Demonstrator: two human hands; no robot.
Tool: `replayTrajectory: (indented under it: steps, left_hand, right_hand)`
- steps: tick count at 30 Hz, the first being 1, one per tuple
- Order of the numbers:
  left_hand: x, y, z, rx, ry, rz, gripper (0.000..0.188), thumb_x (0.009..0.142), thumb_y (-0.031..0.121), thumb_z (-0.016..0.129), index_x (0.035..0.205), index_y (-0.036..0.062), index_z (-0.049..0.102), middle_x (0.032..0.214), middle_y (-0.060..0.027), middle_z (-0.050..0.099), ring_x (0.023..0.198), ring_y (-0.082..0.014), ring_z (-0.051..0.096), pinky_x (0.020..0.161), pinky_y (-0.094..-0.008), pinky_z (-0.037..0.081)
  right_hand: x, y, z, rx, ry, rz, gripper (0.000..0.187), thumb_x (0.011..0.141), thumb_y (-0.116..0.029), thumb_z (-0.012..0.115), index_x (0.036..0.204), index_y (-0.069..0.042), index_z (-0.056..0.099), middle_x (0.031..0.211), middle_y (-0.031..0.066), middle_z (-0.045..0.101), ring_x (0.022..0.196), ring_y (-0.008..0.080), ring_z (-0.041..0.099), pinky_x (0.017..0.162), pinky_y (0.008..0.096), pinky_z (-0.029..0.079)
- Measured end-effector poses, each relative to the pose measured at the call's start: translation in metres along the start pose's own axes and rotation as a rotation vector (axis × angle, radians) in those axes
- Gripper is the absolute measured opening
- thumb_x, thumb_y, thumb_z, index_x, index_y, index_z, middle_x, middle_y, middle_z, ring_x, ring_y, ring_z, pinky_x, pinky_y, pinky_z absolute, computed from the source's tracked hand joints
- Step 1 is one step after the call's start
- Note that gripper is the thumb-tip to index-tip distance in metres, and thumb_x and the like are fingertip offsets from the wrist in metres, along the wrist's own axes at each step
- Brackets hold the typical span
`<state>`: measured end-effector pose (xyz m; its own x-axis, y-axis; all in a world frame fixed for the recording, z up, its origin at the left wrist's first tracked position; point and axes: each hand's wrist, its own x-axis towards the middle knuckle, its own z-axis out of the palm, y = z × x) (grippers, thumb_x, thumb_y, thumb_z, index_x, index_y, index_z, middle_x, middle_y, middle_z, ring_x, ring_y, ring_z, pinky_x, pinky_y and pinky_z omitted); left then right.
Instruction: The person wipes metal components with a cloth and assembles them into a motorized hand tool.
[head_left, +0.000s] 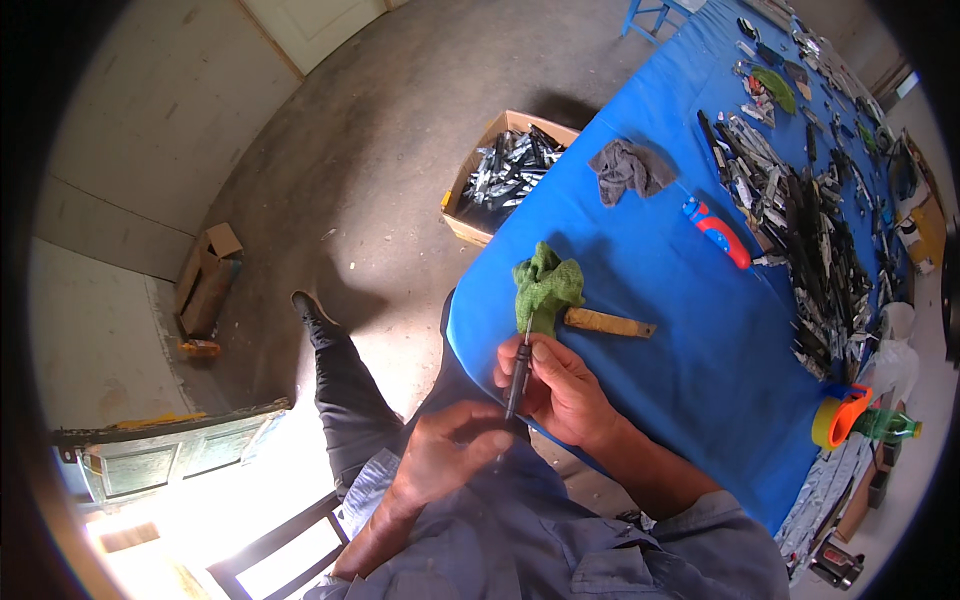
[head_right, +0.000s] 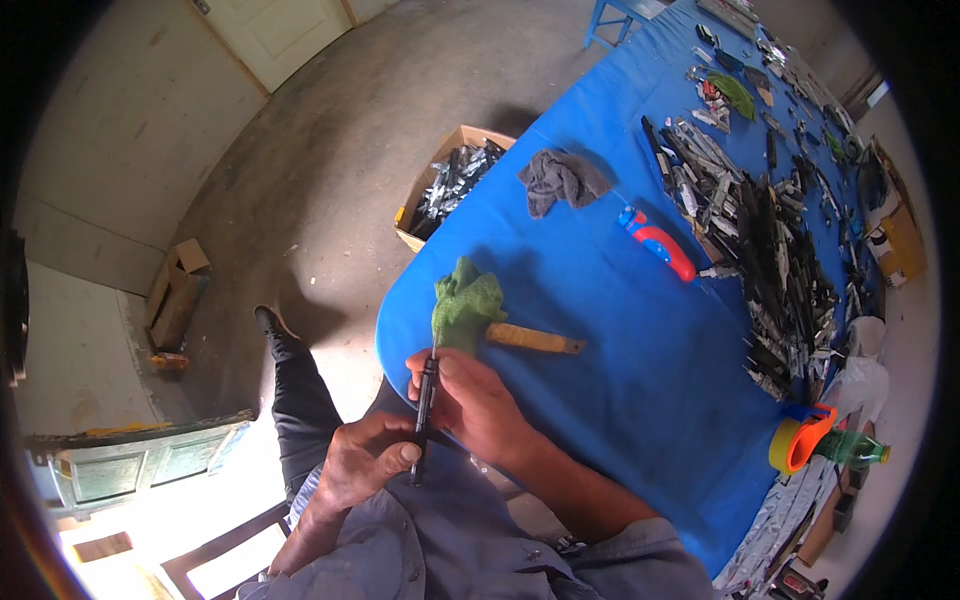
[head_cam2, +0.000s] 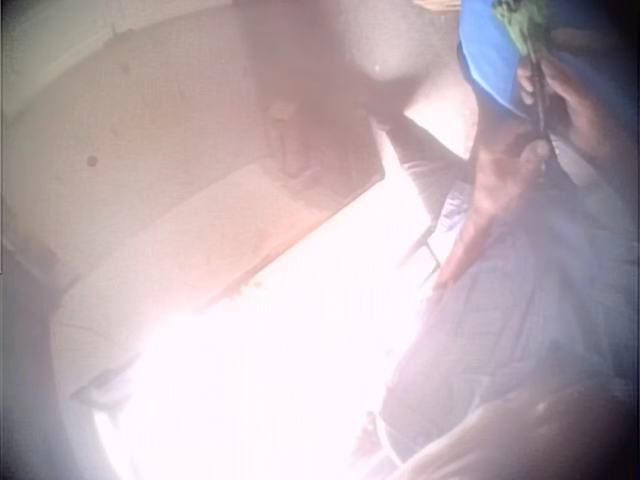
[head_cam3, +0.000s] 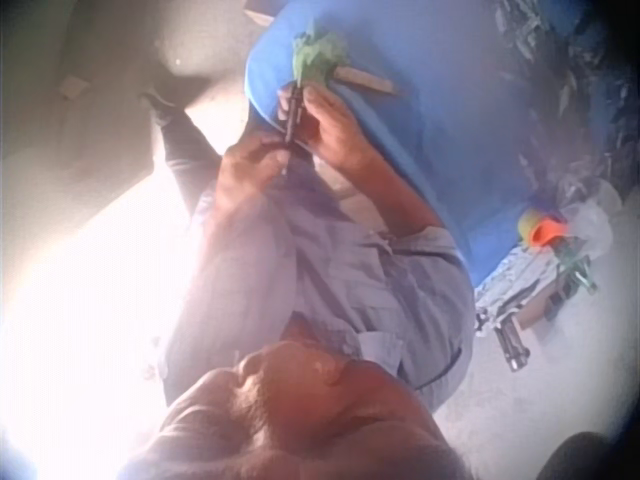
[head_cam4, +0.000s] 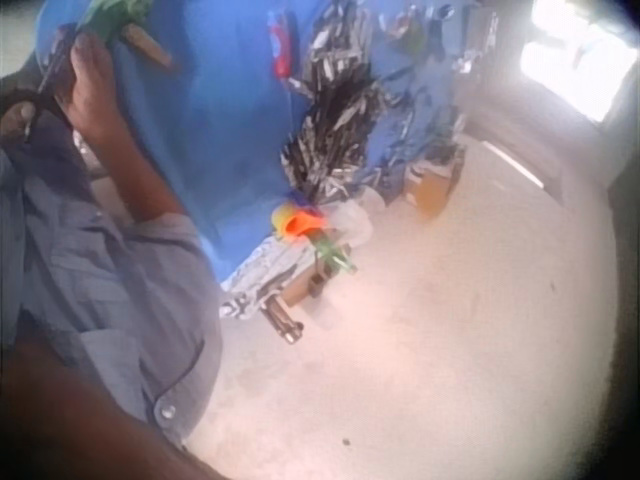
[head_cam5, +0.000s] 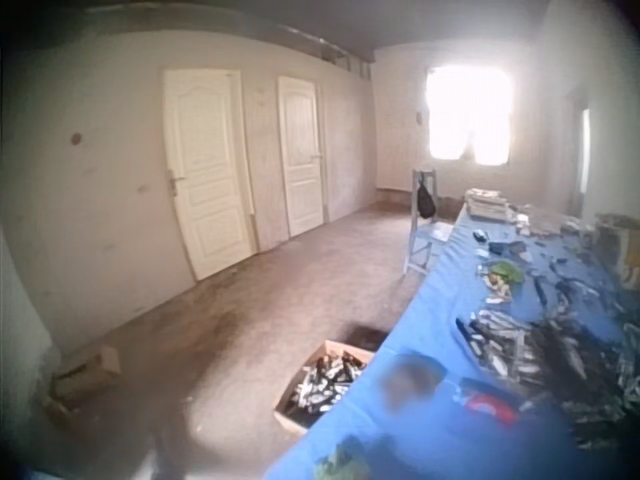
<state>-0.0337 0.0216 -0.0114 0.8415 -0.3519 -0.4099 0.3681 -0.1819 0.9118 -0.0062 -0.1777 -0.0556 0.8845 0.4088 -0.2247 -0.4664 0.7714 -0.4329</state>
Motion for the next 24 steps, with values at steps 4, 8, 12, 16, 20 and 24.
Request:
replayTrajectory:
  steps: [4,8,12,16,20,24]
  left_hand:
    - [0.0,-0.008,0.005,-0.039,0.005,-0.059,0.024,0.091,0.009,0.078,0.111,-0.0017,0.07,0.097,-0.0077,0.076,0.084,-0.0092,0.068,0.075,-0.0259,0.056]
    - [0.001,-0.008,0.009,-0.006,0.152,0.035,0.022,0.09,0.011,0.079,0.107,-0.0015,0.071,0.092,-0.0064,0.076,0.081,-0.0089,0.069,0.073,-0.0259,0.056]
    - [0.002,-0.024,0.01,0.041,0.264,0.057,0.023,0.086,0.013,0.081,0.101,-0.0012,0.072,0.088,-0.0072,0.076,0.079,-0.01,0.07,0.072,-0.0263,0.056]
    - [0.003,-0.023,0.012,0.144,0.333,0.124,0.024,0.083,0.015,0.083,0.096,-0.0011,0.072,0.084,-0.0094,0.076,0.077,-0.0122,0.071,0.071,-0.0277,0.056]
    - [0.003,-0.02,0.011,0.226,0.327,0.161,0.023,0.084,0.013,0.082,0.095,-0.0022,0.07,0.083,-0.0099,0.075,0.075,-0.0123,0.07,0.069,-0.0279,0.055]
    - [0.003,-0.022,0.009,0.252,0.307,0.182,0.022,0.085,0.009,0.081,0.095,-0.0042,0.068,0.083,-0.0095,0.075,0.074,-0.0109,0.068,0.068,-0.0263,0.055]
  right_hand:
    - [0.001,0.005,-0.006,-0.001,-0.06,-0.019,0.034,0.109,-0.03,0.049,0.129,-0.004,0.059,0.114,0.005,0.06,0.105,0.0181,0.057,0.089,0.0312,0.048]
    - [0.0,0.001,-0.005,-0.089,-0.075,0.014,0.04,0.109,-0.025,0.05,0.143,-0.003,0.051,0.124,0.0065,0.062,0.115,0.0183,0.059,0.094,0.0315,0.049]
    - [0.001,0.002,0.006,-0.233,-0.034,0.008,0.046,0.106,-0.013,0.052,0.149,0.001,0.044,0.128,0.009,0.058,0.117,0.0174,0.056,0.089,0.03,0.048]
    - [0.0,0.004,0.003,-0.332,-0.056,0.029,0.048,0.103,-0.007,0.054,0.149,0.001,0.043,0.131,0.0098,0.058,0.121,0.0167,0.055,0.094,0.0304,0.048]
    - [0.0,0.005,0.001,-0.316,-0.061,0.036,0.049,0.103,-0.005,0.055,0.15,0.002,0.042,0.131,0.0095,0.058,0.121,0.0158,0.055,0.096,0.0308,0.048]
    - [0.0,0.005,0.004,-0.313,-0.057,0.027,0.049,0.103,-0.006,0.055,0.149,0.002,0.042,0.13,0.0092,0.059,0.12,0.0153,0.056,0.097,0.0307,0.048]
